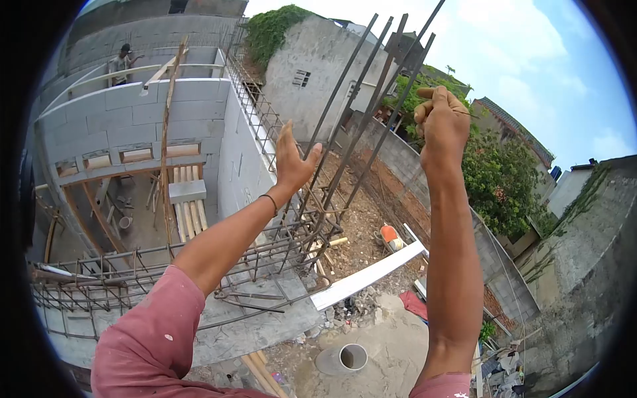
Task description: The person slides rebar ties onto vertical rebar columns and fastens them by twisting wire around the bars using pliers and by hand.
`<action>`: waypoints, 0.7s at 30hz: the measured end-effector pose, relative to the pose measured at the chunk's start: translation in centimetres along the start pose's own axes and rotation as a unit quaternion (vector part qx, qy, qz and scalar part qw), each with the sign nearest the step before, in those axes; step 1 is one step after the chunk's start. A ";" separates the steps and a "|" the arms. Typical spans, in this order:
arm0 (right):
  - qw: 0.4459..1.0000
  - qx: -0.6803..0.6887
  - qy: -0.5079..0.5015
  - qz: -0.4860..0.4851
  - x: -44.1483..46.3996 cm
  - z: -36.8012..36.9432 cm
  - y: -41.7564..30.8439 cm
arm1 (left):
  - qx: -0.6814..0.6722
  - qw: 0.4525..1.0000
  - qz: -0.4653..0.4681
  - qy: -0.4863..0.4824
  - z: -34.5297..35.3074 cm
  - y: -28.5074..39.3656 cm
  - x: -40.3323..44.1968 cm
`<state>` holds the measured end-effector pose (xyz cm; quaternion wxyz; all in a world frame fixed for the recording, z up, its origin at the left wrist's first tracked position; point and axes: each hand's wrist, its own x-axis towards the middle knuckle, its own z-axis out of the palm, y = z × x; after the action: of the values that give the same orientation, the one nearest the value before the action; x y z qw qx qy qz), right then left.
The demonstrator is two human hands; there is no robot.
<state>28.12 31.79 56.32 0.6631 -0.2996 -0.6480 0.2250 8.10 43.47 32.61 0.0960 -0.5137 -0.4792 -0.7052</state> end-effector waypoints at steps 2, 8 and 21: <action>0.996 -0.084 0.015 -0.027 4.6 2.7 -1.6 | -0.016 0.996 0.089 0.010 1.6 2.3 3.6; 0.996 0.035 -0.028 0.079 18.7 6.6 0.7 | -0.061 0.997 0.020 -0.039 8.1 6.2 9.2; 0.952 0.251 -0.151 0.090 14.9 6.2 -1.8 | -0.048 0.992 0.110 0.029 8.0 5.4 8.9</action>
<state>22.71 41.35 68.23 0.5879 -0.1434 -0.6336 0.4821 12.53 50.03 43.06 0.1625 -0.5463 -0.3828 -0.7271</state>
